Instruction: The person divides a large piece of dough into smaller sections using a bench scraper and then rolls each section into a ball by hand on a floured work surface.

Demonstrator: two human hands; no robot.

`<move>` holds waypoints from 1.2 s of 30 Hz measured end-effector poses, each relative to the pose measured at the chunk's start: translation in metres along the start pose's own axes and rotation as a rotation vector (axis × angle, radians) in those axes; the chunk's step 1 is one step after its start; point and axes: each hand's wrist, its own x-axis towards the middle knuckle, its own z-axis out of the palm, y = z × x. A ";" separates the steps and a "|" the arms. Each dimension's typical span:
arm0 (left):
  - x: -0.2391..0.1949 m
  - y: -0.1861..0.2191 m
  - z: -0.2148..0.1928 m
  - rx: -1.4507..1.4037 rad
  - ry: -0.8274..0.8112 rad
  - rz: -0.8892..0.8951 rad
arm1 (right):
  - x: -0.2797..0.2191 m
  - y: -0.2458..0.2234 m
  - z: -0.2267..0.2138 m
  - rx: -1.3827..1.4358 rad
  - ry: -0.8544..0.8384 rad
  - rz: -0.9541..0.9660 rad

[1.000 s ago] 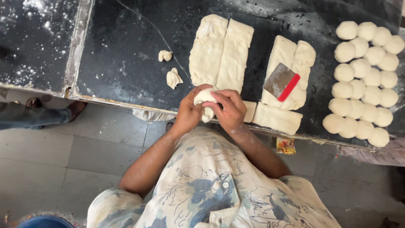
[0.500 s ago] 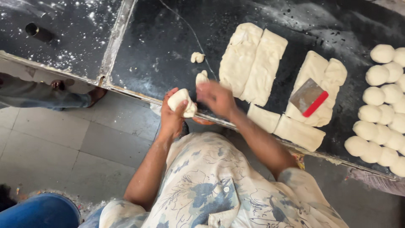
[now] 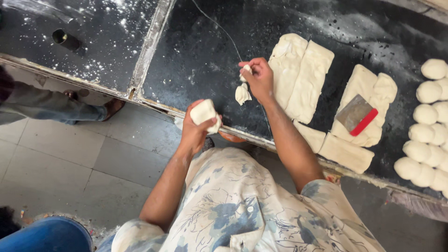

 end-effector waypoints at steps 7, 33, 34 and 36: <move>0.062 -0.027 0.030 -0.057 -0.072 0.025 | -0.077 -0.014 -0.006 -0.914 0.193 -0.290; 0.061 -0.077 0.089 0.028 -0.260 -0.114 | -0.141 -0.121 -0.080 -0.060 0.050 -0.022; 0.057 -0.072 0.089 -0.013 -0.248 -0.082 | -0.138 -0.113 -0.075 -0.064 0.035 -0.031; 0.053 -0.064 0.087 -0.087 -0.123 0.124 | -0.137 -0.095 -0.064 -0.071 0.010 -0.049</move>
